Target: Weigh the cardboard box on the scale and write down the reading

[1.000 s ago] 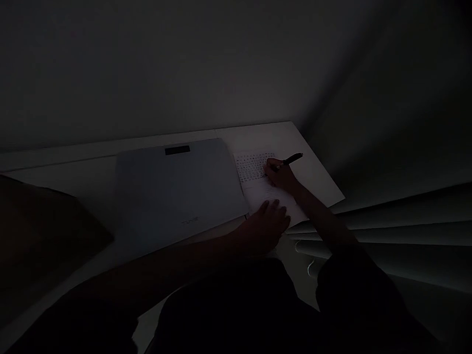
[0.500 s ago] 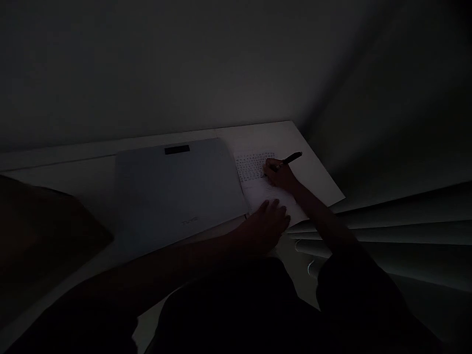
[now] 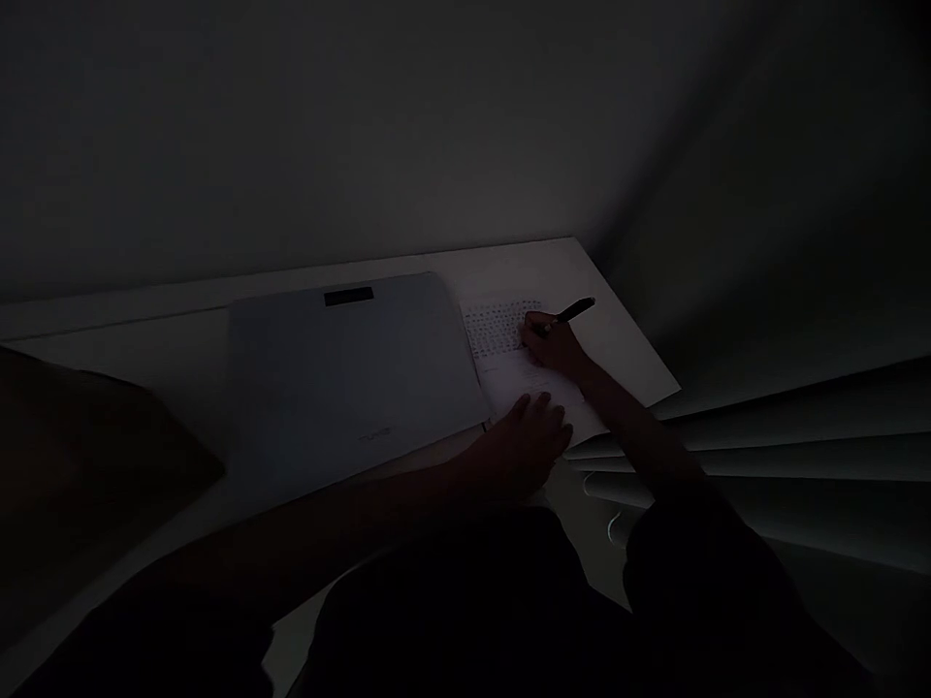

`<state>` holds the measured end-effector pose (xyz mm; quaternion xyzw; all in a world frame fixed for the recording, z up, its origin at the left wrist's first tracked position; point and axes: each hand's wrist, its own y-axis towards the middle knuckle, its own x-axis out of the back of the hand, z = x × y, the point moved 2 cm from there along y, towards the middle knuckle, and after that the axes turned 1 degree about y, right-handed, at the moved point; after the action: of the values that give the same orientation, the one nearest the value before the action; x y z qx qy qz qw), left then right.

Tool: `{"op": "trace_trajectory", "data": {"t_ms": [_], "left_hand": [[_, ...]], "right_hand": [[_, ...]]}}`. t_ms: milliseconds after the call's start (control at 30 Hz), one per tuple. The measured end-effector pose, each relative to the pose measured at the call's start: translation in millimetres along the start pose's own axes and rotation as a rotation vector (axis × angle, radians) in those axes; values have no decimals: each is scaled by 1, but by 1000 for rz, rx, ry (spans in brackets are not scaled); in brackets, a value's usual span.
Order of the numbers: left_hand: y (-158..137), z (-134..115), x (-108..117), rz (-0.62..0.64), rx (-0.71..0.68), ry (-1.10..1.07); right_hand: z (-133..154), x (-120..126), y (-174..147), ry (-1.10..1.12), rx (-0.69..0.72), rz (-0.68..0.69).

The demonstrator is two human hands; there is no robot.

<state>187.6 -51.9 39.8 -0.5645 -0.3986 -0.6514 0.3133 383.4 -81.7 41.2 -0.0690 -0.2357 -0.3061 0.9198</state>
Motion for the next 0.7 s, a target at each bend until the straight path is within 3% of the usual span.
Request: {"op": "trace_trajectory", "data": {"t_ms": [133, 267, 700], "left_hand": [[0, 0, -1, 9, 5, -6], [-1, 0, -2, -6, 2, -1], [1, 0, 11, 31, 13, -37]], "right_hand": [[2, 9, 3, 21, 87, -165], [5, 21, 7, -130, 188, -295], [-16, 25, 15, -397, 435, -205]]}}
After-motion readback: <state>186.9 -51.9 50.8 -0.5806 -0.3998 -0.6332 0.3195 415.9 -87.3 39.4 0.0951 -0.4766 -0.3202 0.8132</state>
